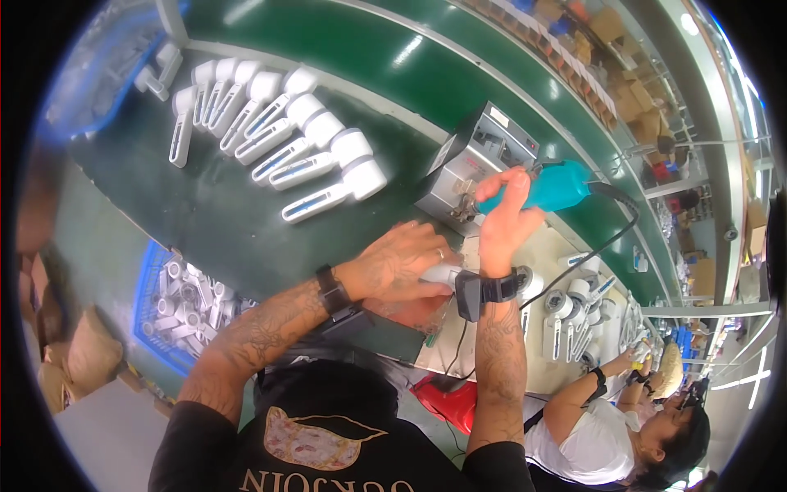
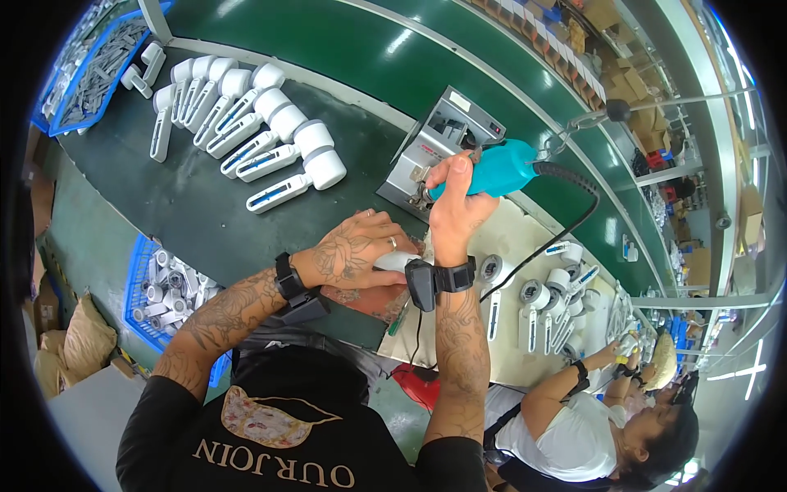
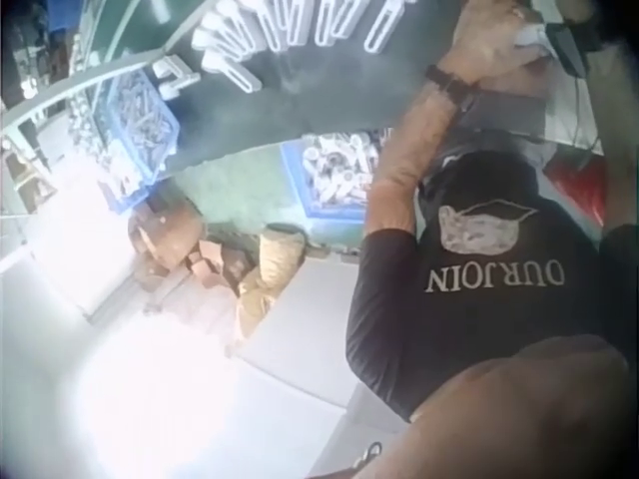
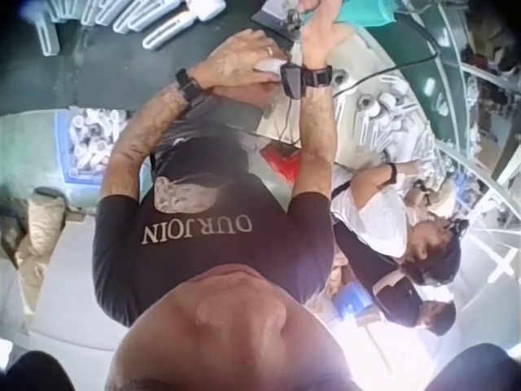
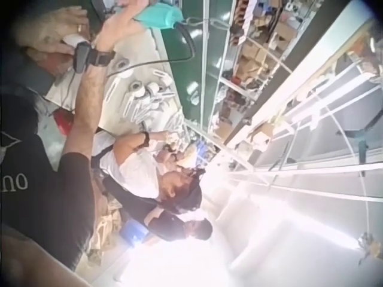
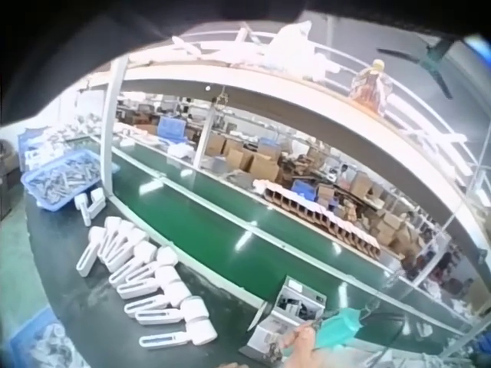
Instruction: Assemble plastic device handles using an electric screwdriver on a production line.
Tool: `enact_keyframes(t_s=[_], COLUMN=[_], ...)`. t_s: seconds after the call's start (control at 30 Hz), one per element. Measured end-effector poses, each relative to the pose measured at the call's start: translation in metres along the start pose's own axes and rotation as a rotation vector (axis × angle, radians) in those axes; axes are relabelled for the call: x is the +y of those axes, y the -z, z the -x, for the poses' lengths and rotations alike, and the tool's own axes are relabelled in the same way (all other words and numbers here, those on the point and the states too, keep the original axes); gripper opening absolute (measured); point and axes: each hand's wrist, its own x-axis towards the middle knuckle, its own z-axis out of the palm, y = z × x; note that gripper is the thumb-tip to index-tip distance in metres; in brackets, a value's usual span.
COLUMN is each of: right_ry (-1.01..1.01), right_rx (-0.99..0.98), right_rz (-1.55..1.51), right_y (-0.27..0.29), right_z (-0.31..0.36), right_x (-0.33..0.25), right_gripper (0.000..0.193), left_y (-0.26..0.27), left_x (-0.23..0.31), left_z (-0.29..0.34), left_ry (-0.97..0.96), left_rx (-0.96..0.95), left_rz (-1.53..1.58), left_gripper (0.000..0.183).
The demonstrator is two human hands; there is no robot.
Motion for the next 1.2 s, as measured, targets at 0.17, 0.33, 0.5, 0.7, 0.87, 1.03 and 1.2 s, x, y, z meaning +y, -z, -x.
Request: enact_keyframes(t_s=[0.17, 0.33, 0.5, 0.7, 0.87, 1.03, 1.2], right_ry=[-0.128, -0.148, -0.147, -0.148, -0.175, -0.143, -0.159], right_rx=[-0.013, 0.021, 0.004, 0.022, 0.014, 0.019, -0.023], right_rz=[-0.026, -0.054, -0.003, -0.028, -0.026, -0.042, -0.052], right_y=[-0.006, 0.028, 0.046, 0.046, 0.046, 0.047, 0.045], right_z=[0.014, 0.056, 0.082, 0.088, 0.094, 0.098, 0.098], right_x=[-0.019, -0.053, -0.06, -0.055, -0.05, -0.041, -0.04], right_gripper=[0.031, 0.04, 0.051, 0.054, 0.048, 0.041, 0.035], left_y=[0.009, 0.003, 0.005, 0.004, 0.005, 0.002, 0.006], left_x=[0.005, 0.001, 0.0, 0.0, 0.003, 0.003, 0.003], left_z=[-0.002, -0.002, -0.005, -0.003, -0.003, -0.004, -0.007], left_ry=[0.02, 0.017, -0.014, 0.013, 0.018, 0.022, 0.001], left_rx=[-0.022, 0.003, -0.016, -0.057, -0.068, -0.076, -0.09], left_rz=[0.038, -0.02, -0.015, -0.004, -0.003, -0.013, -0.004], left_gripper=[0.034, 0.029, 0.031, 0.034, 0.035, 0.035, 0.033])
